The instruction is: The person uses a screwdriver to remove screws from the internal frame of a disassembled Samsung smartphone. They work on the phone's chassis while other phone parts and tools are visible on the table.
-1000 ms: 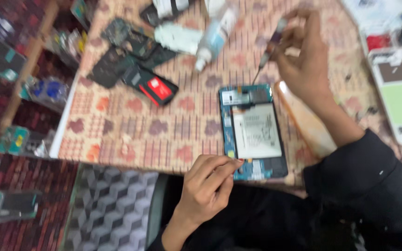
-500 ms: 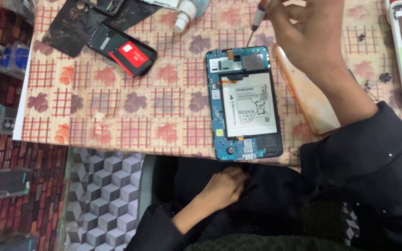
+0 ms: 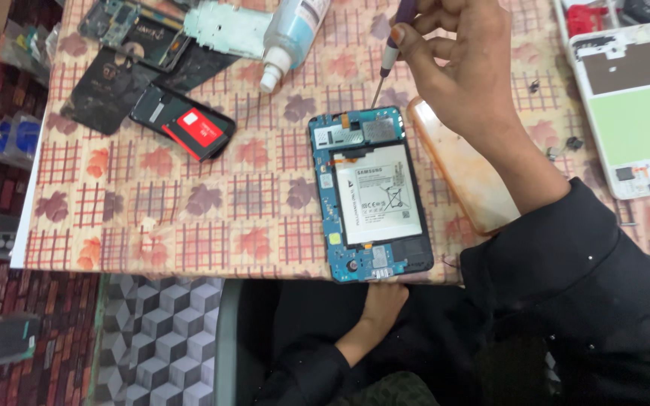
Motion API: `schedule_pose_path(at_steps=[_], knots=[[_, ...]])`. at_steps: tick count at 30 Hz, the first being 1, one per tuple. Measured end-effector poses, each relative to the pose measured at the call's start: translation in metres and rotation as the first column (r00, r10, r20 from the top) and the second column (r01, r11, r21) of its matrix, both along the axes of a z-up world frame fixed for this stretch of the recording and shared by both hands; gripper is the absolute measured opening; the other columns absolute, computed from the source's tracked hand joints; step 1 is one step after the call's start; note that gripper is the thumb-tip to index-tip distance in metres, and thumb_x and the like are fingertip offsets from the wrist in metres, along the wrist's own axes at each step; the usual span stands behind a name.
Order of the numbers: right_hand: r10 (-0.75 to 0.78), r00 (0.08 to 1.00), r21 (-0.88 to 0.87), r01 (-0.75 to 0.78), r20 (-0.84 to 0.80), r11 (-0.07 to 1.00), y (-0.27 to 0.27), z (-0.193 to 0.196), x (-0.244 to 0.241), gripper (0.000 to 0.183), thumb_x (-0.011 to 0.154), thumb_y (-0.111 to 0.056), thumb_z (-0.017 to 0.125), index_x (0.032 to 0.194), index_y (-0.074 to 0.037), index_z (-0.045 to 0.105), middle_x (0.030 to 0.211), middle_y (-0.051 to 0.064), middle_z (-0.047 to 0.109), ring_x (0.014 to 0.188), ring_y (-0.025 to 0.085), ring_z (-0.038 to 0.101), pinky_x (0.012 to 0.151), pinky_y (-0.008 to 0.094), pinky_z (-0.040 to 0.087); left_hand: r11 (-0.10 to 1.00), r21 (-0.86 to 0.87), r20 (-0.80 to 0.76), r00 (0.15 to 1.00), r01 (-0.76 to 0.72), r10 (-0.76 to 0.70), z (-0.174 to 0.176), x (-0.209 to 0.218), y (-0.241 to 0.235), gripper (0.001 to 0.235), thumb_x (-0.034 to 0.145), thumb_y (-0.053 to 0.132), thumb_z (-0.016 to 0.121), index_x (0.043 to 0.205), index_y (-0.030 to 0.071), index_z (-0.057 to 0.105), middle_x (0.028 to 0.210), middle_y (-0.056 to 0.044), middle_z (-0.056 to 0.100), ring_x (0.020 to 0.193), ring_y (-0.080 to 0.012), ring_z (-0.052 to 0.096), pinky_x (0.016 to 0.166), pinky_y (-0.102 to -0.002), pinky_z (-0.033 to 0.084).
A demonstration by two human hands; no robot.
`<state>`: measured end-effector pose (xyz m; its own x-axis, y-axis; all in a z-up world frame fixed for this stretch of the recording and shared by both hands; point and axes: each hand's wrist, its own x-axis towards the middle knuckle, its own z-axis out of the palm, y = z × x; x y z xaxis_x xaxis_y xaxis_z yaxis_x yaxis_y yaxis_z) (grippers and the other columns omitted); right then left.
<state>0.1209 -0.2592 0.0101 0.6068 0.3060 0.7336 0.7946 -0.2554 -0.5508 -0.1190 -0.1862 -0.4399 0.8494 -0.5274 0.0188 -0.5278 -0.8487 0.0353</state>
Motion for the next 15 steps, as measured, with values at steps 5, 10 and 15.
schedule_pose_path(at_steps=[5,10,15], knots=[[0.037,0.999,0.069,-0.038,0.012,0.997,-0.022,0.009,0.008,0.021,0.111,0.021,0.059,0.123,0.009,0.047,0.118,0.015,0.059,0.108,0.018,0.068,0.094,0.034,0.070,0.966,0.252,-0.145,0.989,0.057,-0.021,-0.034,-0.001,-0.027,0.018,0.101,0.008,0.062,0.101,0.011,0.080,0.099,-0.002,0.072,0.098,-0.0244,0.066,0.075,-0.043,0.051],[0.076,0.997,0.123,-0.077,0.013,0.989,-0.045,0.018,0.016,0.018,0.115,0.019,0.058,0.126,0.009,0.048,0.121,0.015,0.061,0.108,0.019,0.069,0.097,0.038,0.068,0.942,0.336,0.051,0.998,0.021,-0.040,0.007,0.003,-0.022,0.029,0.093,0.023,0.063,0.118,0.011,0.071,0.119,-0.008,0.067,0.111,-0.0277,0.062,0.092,-0.050,0.052],[0.026,0.999,0.190,-0.020,-0.029,0.982,-0.067,0.032,0.018,0.009,0.117,0.012,0.064,0.121,0.008,0.057,0.113,0.012,0.067,0.105,0.020,0.072,0.096,0.038,0.070,0.984,-0.143,-0.590,0.789,0.107,-0.171,0.168,-0.023,0.003,0.051,0.083,0.034,0.077,0.116,-0.004,0.067,0.119,-0.023,0.064,0.105,-0.0363,0.064,0.079,-0.049,0.057]])
